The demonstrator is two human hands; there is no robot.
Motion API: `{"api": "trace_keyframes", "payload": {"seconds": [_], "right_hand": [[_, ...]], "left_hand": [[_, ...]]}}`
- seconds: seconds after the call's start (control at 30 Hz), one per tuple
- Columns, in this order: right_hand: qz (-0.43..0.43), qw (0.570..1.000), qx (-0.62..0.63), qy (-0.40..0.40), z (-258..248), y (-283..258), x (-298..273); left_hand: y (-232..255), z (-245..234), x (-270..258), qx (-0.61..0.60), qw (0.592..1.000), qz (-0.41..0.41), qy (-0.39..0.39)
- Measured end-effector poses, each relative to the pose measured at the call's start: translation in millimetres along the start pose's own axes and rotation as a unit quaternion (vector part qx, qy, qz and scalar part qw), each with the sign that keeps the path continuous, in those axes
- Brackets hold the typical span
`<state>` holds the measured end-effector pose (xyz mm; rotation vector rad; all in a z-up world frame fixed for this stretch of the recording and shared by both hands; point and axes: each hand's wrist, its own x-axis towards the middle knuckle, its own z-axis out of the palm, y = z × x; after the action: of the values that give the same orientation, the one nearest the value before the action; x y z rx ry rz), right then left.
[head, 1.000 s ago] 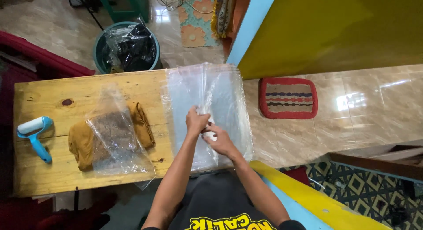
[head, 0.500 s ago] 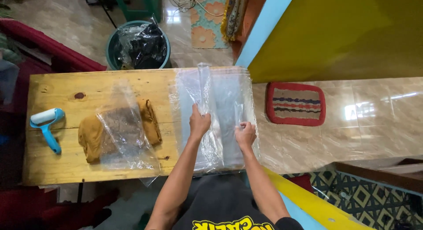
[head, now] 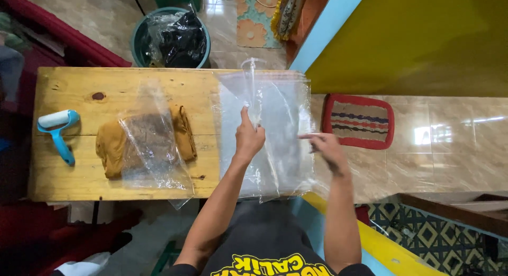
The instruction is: Lint rolling a folded shirt and then carefully placing it into a plastic packaging bag.
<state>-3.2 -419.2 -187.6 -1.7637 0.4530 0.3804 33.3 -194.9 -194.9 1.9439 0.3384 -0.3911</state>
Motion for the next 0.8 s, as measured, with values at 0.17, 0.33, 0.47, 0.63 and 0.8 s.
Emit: {"api": "trace_keyframes", "payload": {"seconds": [0.17,0.33,0.47,0.63,0.8], "right_hand": [[0.033,0.978,0.018,0.205,-82,71,-11],[0.195,0.920,-0.004,0.341,-152,186,7],[0.131,0.910,0.029,0.391,-154,202,-14],[0.111,0.895,0.067,0.428,-165,193,-36],[0.027,0.908,0.215,0.360,-160,152,-51]], "left_hand": [[-16,45,27,0.049,0.998,0.042,-0.029],[-22,120,56,0.102,0.989,0.064,-0.087],[-71,181,93,0.174,0.974,0.063,-0.130],[-123,166,64,0.293,0.920,0.236,0.112],[-167,117,32,0.410,0.877,0.250,-0.008]]}}
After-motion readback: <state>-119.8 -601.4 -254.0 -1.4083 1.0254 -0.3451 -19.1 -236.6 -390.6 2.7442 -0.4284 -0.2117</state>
